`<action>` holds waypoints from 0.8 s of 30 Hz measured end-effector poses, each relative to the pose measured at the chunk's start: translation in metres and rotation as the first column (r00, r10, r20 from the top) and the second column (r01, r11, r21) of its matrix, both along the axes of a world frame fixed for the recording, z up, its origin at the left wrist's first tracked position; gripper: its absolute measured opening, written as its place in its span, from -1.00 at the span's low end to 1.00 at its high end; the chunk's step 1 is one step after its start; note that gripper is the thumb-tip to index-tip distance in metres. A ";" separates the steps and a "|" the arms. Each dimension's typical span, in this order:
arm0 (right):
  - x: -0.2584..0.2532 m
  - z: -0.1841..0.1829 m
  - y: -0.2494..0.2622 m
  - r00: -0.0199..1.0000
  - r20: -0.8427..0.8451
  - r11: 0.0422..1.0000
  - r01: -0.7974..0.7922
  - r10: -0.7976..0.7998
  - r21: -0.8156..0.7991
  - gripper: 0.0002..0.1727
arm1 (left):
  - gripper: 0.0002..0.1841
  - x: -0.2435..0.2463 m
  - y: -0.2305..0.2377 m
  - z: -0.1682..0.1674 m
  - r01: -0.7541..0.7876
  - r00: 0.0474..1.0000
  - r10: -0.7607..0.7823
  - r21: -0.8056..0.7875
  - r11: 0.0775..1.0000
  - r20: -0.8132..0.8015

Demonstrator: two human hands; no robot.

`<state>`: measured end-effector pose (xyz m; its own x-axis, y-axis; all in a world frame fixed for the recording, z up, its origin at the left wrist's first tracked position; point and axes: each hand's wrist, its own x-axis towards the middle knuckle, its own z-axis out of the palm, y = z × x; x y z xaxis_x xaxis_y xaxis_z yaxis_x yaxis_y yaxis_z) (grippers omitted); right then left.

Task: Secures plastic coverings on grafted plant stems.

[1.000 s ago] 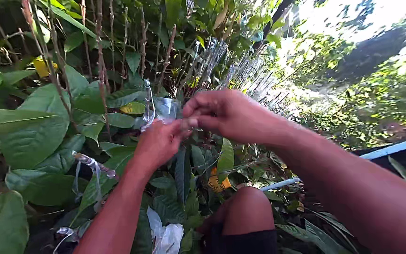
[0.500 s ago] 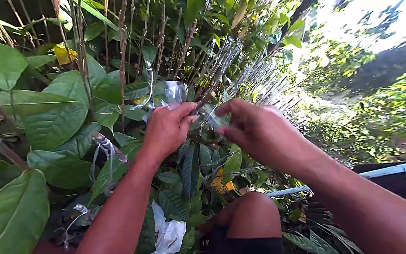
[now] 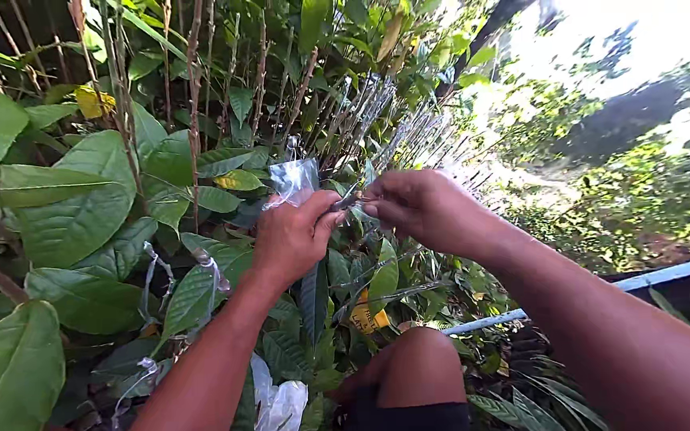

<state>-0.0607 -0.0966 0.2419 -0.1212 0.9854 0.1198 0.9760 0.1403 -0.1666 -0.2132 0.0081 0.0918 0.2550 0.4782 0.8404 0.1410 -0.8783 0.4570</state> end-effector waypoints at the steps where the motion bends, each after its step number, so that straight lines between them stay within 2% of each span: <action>1: 0.001 0.000 -0.009 0.999 -0.053 1.000 0.005 -0.005 0.004 -0.84 | -0.74 -0.001 0.001 0.001 -0.015 1.000 0.015 -0.010 1.000 0.019; 5: -0.004 -0.005 -0.055 0.970 -0.219 0.992 -0.088 0.107 0.096 -0.69 | -0.75 -0.005 0.006 0.006 -0.028 0.998 0.031 -0.069 0.997 0.049; 8: -0.018 0.008 -0.059 0.916 -0.340 0.975 -0.173 0.212 0.143 -0.83 | -0.75 -0.001 -0.004 0.013 0.018 0.995 -0.026 -0.090 0.996 -0.091; 10: -0.015 0.024 -0.041 0.950 -0.226 0.972 -0.185 0.215 0.145 -0.74 | -0.74 0.002 -0.013 0.015 0.026 0.979 -0.040 -0.075 0.997 -0.198; 11: -0.007 0.029 -0.029 0.981 -0.076 0.977 -0.169 0.180 0.128 -0.64 | -0.72 0.003 -0.014 0.014 0.035 0.972 -0.050 -0.069 0.997 -0.228; 13: 0.011 0.019 -0.007 0.977 0.194 0.985 -0.112 0.084 0.134 -0.54 | -0.70 -0.002 -0.013 0.013 0.067 0.965 -0.080 -0.060 0.996 -0.249; 14: 0.016 0.004 -0.001 0.967 0.245 0.979 -0.112 0.068 0.171 -0.56 | -0.71 -0.005 -0.010 0.012 0.085 0.968 -0.097 -0.059 0.995 -0.233; 17: 0.009 -0.029 0.006 0.973 0.223 0.932 -0.132 0.057 0.337 -0.78 | -0.71 -0.014 0.000 0.010 0.100 0.987 -0.107 -0.066 0.993 -0.122; 21: 0.005 -0.047 -0.001 0.987 0.140 0.898 -0.126 0.073 0.421 -0.77 | -0.73 -0.021 0.005 0.011 0.028 0.998 -0.035 -0.117 0.993 -0.061; 24: 0.002 -0.053 -0.007 0.969 0.232 0.878 -0.183 0.085 0.442 -0.74 | -0.73 -0.016 0.004 0.010 0.003 0.999 -0.009 -0.132 0.991 -0.046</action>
<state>-0.0582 -0.1037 0.1888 -0.3177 0.7984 0.5115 0.9477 0.2846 0.1444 -0.2296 0.0120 0.1015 0.2956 0.5823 0.7573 0.1595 -0.8117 0.5619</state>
